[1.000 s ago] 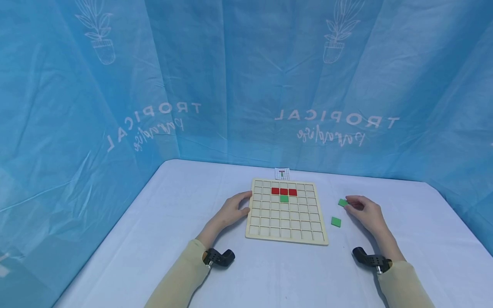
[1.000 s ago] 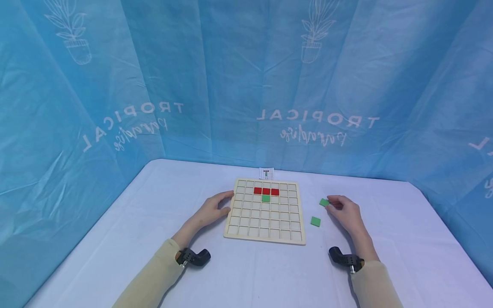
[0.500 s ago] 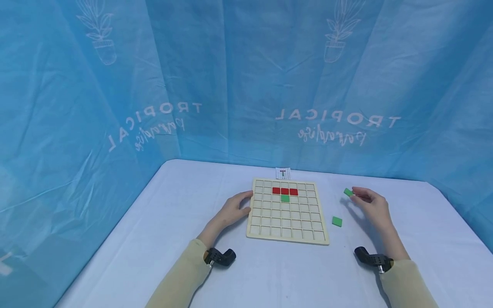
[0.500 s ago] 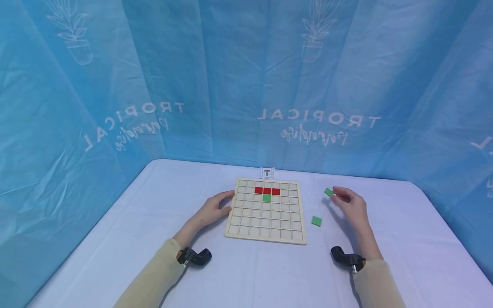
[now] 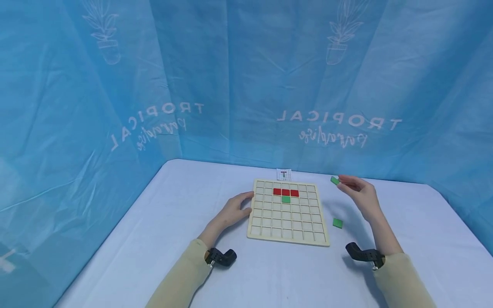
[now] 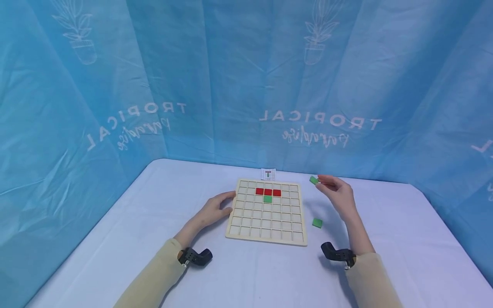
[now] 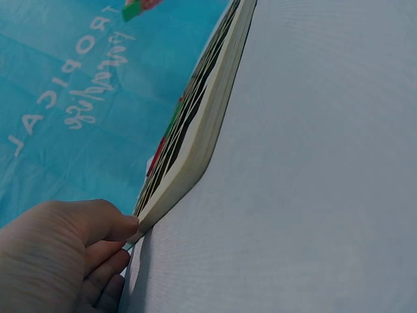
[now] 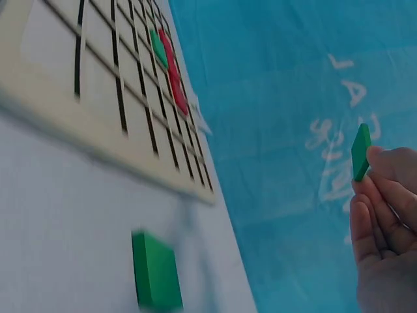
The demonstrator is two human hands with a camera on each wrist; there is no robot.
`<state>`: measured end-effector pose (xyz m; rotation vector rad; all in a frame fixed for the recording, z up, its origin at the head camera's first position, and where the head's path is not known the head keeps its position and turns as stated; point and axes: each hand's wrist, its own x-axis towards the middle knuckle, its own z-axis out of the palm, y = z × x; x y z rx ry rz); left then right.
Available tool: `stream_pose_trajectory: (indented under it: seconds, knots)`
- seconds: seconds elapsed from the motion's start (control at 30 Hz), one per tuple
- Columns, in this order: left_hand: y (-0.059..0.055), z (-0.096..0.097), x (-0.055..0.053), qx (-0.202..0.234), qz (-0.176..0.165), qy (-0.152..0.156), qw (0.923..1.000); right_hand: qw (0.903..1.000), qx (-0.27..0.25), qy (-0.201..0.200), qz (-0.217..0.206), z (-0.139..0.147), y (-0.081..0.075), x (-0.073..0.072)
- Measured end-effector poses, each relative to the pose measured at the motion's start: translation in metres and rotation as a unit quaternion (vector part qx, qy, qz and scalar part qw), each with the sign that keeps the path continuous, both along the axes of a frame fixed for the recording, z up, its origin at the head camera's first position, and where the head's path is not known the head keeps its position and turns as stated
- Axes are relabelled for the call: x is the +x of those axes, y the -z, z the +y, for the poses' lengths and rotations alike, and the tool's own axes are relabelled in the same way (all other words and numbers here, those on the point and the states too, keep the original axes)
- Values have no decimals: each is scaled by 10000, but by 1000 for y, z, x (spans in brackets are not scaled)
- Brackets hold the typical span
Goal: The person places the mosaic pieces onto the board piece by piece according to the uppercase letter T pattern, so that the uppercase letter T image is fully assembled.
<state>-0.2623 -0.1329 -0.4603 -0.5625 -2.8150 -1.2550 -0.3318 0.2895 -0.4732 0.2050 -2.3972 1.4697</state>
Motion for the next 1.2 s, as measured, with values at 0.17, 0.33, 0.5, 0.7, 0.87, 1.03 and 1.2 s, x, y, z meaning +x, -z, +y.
stream_pose_trajectory:
  seconds: [0.17, 0.33, 0.5, 0.7, 0.87, 1.03, 1.2]
  knots:
    - [0, 1, 0, 12, -27, -3, 10000, 9979, -291, -580, 7, -34, -15, 1]
    - [-1, 2, 1, 4, -101, 1, 9999, 9955, -184, -899, -232, -82, -61, 38]
    - [-2, 2, 1, -43, -65, -14, 10000, 9932, -121, -1050, -481, -107, -79, 52]
    - [-2, 1, 0, -40, -34, -42, 10000, 9909, -192, -1234, -512, -122, -77, 51]
    - [-2, 1, 0, -71, -46, -42, 10000, 9888, -332, -1354, -525, -129, -75, 53]
    - [-2, 1, 1, -81, -52, -22, 10000, 9874, -404, -1448, -489, -135, -72, 54]
    - [-1, 0, 0, -99, -12, 17, 9999, 9863, -418, -1513, -507, -139, -68, 54]
